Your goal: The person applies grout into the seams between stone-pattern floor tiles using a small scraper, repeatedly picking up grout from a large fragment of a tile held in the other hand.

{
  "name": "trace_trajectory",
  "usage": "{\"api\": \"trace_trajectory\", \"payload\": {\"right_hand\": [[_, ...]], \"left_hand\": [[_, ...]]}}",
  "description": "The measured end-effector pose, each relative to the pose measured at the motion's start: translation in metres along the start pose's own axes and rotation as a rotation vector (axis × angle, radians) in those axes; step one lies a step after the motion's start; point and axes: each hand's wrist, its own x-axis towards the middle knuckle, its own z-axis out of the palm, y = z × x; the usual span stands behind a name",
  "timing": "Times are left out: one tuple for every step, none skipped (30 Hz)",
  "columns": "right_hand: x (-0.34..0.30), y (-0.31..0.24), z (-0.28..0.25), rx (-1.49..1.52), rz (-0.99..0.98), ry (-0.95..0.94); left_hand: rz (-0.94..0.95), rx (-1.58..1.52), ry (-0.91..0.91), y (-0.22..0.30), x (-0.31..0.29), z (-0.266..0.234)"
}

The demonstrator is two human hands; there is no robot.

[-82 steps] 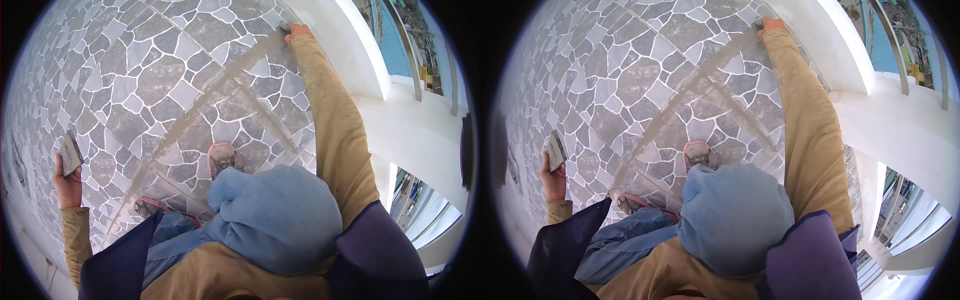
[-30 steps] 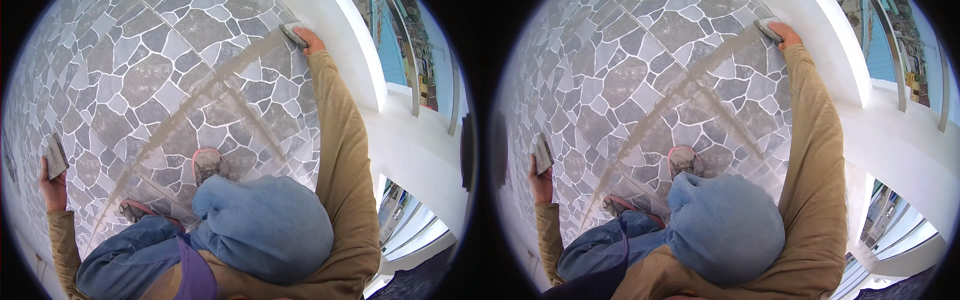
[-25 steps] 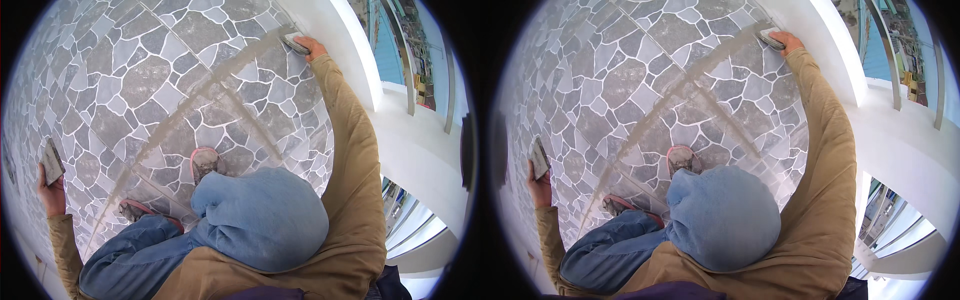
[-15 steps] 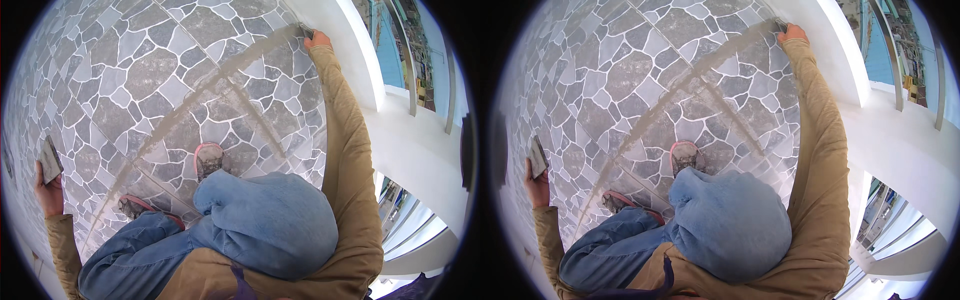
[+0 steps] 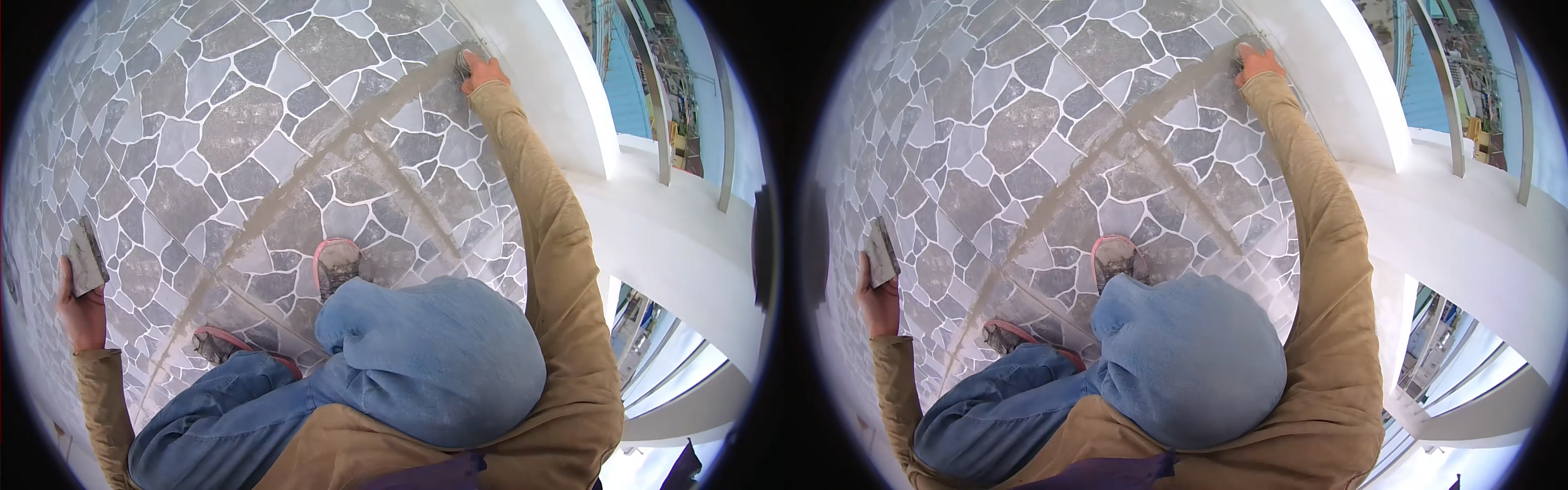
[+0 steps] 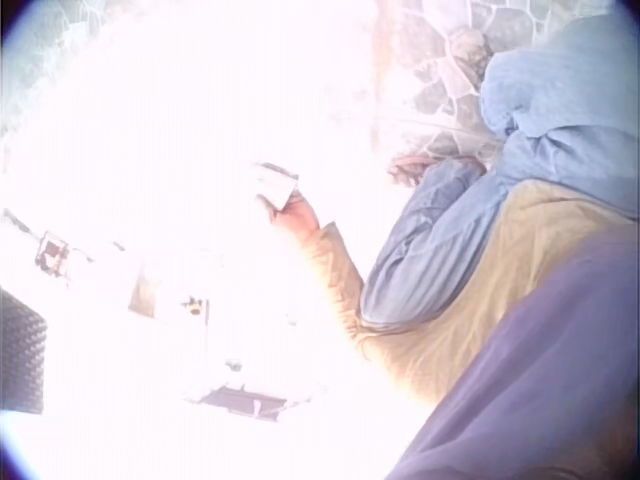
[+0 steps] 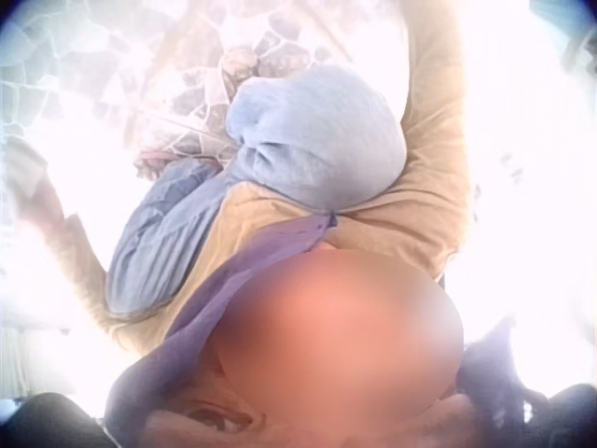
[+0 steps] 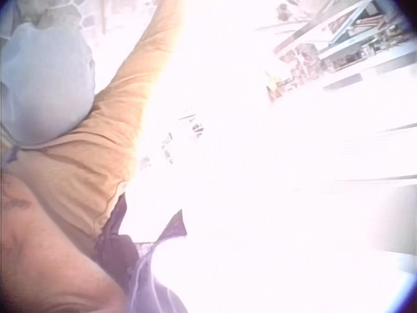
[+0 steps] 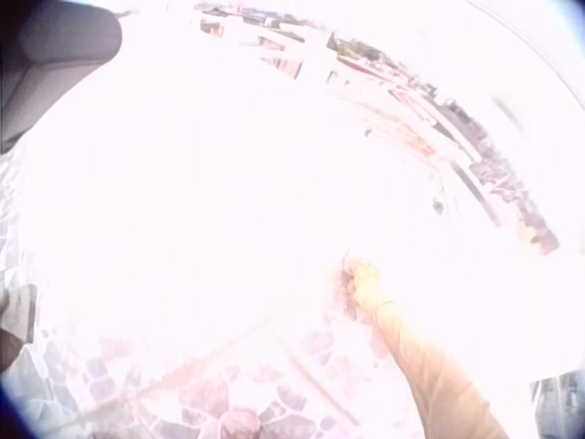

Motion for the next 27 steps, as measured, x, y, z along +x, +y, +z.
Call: {"api": "trace_trajectory", "payload": {"right_hand": [[0.007,0.022,-0.008,0.177,0.077,-0.118],[0.014,0.042,-0.014,0.355,0.151,-0.235],[0.014,0.048,-0.013,0.359,0.144,-0.239],[0.015,0.055,-0.014,0.393,0.194,-0.120],[0.017,0.058,-0.013,0.426,0.243,-0.001],[0.020,0.052,-0.010,0.428,0.242,-0.006],[0.025,0.043,-0.006,0.318,0.253,0.010],[0.028,0.036,-0.002,0.208,0.262,0.025],[0.029,0.029,0.004,0.214,0.256,0.019],[0.030,0.023,0.011,0.183,0.281,0.056],[0.032,0.017,0.016,0.152,0.305,0.093],[0.039,0.024,0.017,0.152,0.306,0.090],[0.049,0.032,0.016,0.232,0.349,0.006],[0.056,0.042,0.015,0.311,0.394,-0.077],[0.061,0.050,0.011,0.375,0.308,-0.049],[0.057,0.050,0.016,0.371,0.309,-0.058],[0.049,0.049,0.024,0.350,0.211,-0.013],[0.047,0.046,0.021,0.324,0.109,0.047],[0.032,0.030,0.017,0.343,0.081,-0.001],[0.025,0.017,0.013,0.334,0.067,-0.001],[0.019,0.014,0.010,0.334,0.028,-0.043],[0.011,0.004,0.004,0.340,-0.015,-0.091],[0.006,0.001,-0.007,0.466,0.020,-0.099],[0.015,0.012,-0.012,0.464,0.019,-0.089],[0.027,0.033,-0.007,0.475,0.060,-0.009],[0.035,0.052,0.002,0.486,0.110,0.062],[0.045,0.074,0.013,0.476,0.129,0.057]], "left_hand": [[-0.001,-0.007,0.008,-0.003,0.004,0.008],[0.007,-0.018,-0.003,-0.004,0.010,0.012],[0.026,-0.007,0.017,-0.005,0.009,0.013],[0.045,0.005,0.036,-0.005,0.006,0.014],[0.043,0.006,0.045,-0.005,0.003,0.011],[0.013,0.019,0.001,-0.005,0.004,0.005],[-0.017,0.032,-0.041,-0.004,0.004,0.000],[-0.021,0.034,-0.036,-0.006,0.003,-0.005],[-0.024,0.030,0.012,-0.007,0.001,-0.009],[-0.027,0.027,0.061,-0.007,0.000,-0.013],[-0.029,0.031,0.071,-0.005,-0.002,-0.019],[0.003,0.026,0.064,-0.005,0.002,-0.025],[0.026,0.025,0.063,-0.006,0.003,-0.030],[0.015,0.030,0.066,-0.007,0.005,-0.036],[0.016,0.028,0.074,-0.006,0.007,-0.036],[0.017,0.025,0.080,-0.006,0.009,-0.036],[0.007,0.026,0.078,-0.008,0.012,-0.034],[0.012,0.035,0.062,-0.012,0.017,-0.028],[0.017,0.052,0.058,-0.013,0.017,-0.022],[0.015,0.039,0.068,-0.015,0.016,-0.023],[-0.007,0.021,0.036,-0.014,0.019,-0.016],[-0.030,0.009,0.011,-0.012,0.019,-0.010],[-0.025,0.006,0.019,-0.010,0.018,-0.007],[0.009,0.008,0.045,-0.007,0.021,0.000],[0.034,0.013,0.075,-0.009,0.022,0.002],[0.023,0.018,0.071,-0.011,0.024,0.005],[0.018,0.023,0.046,-0.013,0.031,0.008]]}}
